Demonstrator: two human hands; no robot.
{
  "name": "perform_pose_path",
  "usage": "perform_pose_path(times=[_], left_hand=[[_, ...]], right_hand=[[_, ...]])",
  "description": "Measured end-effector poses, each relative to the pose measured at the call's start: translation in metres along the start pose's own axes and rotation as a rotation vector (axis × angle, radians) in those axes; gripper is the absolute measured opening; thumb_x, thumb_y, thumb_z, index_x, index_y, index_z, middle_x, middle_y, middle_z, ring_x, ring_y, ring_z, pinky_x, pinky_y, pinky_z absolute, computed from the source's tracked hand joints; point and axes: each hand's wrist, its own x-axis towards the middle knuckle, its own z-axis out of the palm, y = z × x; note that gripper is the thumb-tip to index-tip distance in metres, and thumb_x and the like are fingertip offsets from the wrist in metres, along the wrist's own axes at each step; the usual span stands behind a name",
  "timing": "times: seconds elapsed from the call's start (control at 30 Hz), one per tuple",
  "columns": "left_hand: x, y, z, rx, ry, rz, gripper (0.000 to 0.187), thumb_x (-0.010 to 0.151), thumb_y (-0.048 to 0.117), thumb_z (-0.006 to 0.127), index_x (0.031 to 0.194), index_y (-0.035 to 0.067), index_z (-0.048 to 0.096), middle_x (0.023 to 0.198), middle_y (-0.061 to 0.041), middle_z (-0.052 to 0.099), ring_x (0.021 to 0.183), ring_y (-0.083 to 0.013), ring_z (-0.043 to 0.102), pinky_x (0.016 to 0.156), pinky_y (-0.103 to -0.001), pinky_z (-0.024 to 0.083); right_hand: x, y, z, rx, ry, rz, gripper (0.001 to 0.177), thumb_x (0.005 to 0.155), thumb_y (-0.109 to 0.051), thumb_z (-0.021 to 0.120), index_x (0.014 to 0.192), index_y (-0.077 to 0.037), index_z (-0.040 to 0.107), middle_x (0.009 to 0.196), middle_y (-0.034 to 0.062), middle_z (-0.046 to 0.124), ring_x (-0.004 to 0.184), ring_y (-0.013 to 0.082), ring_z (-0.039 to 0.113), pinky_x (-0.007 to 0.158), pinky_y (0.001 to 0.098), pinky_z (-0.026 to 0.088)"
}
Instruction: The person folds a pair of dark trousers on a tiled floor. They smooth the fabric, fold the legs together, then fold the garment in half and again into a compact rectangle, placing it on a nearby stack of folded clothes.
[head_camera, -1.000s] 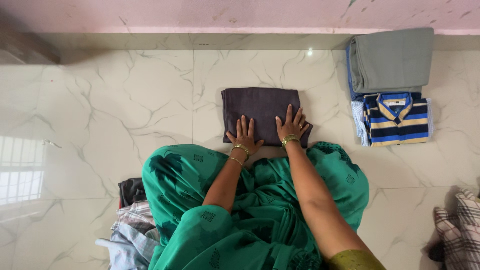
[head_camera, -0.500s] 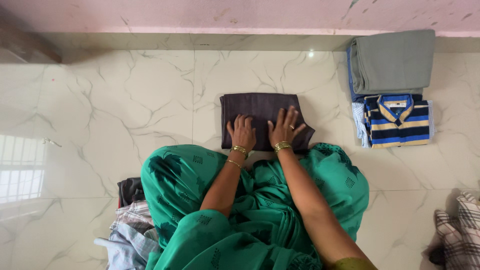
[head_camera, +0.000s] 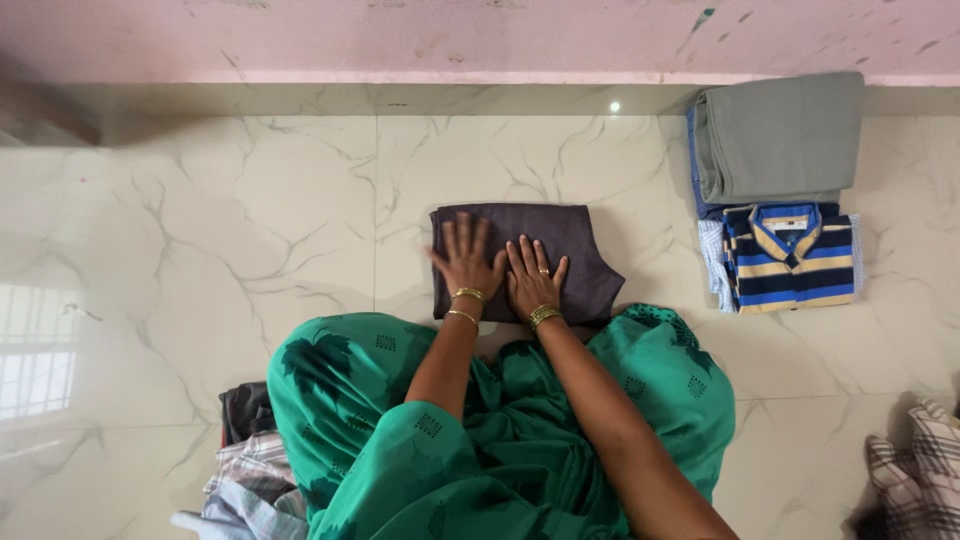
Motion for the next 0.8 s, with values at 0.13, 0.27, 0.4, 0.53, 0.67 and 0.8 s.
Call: perform_pose_path(times=[0.13,0.27,0.4,0.53,0.67,0.8], left_hand=[[0.014,-0.011,-0.013,-0.099,-0.052,-0.274,0.089,0.089,0.073,0.05,0.163,0.032,0.021,0.172,-0.003,0.003,0.157,-0.04,0.005,0.112,-0.079,0.007],[0.016,-0.016,-0.012,-0.065,0.001,-0.225,0.09,0.088,0.074,0.05,0.163,0.033,0.021,0.172,-0.004,0.002,0.156,-0.0404,0.005,0.114,-0.079,0.006],[0.012,-0.015,-0.009,-0.063,0.005,-0.22,0.092,0.088,0.075,0.05,0.163,0.031,0.02,0.172,-0.005,0.003,0.156,-0.0411,0.005,0.114,-0.078,0.003],[0.013,-0.016,-0.014,-0.069,-0.016,-0.231,0.093,0.088,0.075,0.05,0.164,0.03,0.018,0.171,-0.005,0.002,0.156,-0.0404,0.004,0.115,-0.077,0.0],[0.016,-0.015,-0.022,-0.093,-0.066,-0.247,0.093,0.087,0.076,0.048,0.163,0.032,0.017,0.171,-0.006,0.001,0.155,-0.0413,0.004,0.115,-0.076,0.002],[0.016,-0.014,-0.025,-0.062,-0.112,-0.252,0.092,0.089,0.077,0.047,0.163,0.033,0.015,0.171,-0.008,0.0,0.155,-0.0427,0.006,0.116,-0.076,0.006]], right_hand=[[0.002,-0.005,-0.007,0.069,0.02,0.002,0.061,0.101,-0.043,0.044,0.16,-0.033,0.031,0.17,-0.0006,0.02,0.156,0.0266,0.018,0.112,0.079,0.001],[0.015,-0.018,-0.018,0.079,-0.046,0.06,0.06,0.1,-0.053,0.043,0.157,-0.039,0.031,0.17,0.0047,0.014,0.155,0.034,0.012,0.104,0.0842,-0.003],[0.037,-0.017,-0.025,0.018,-0.104,0.059,0.063,0.097,-0.059,0.039,0.157,-0.044,0.029,0.171,0.0073,0.009,0.155,0.0384,0.008,0.102,0.0843,-0.004],[0.066,0.006,-0.032,0.022,-0.117,0.121,0.061,0.101,-0.062,0.032,0.158,-0.042,0.027,0.172,0.0032,0.006,0.158,0.0317,0.007,0.108,0.0848,-0.005],[0.08,0.027,-0.04,-0.005,-0.112,0.207,0.064,0.101,-0.062,0.032,0.161,-0.041,0.022,0.172,0.0006,0.002,0.157,0.0316,0.002,0.11,0.0831,0.001],[0.083,0.037,-0.044,0.0,-0.17,0.287,0.067,0.098,-0.062,0.036,0.16,-0.042,0.02,0.173,0.0037,-0.003,0.158,0.0323,-0.003,0.108,0.0804,0.015]])
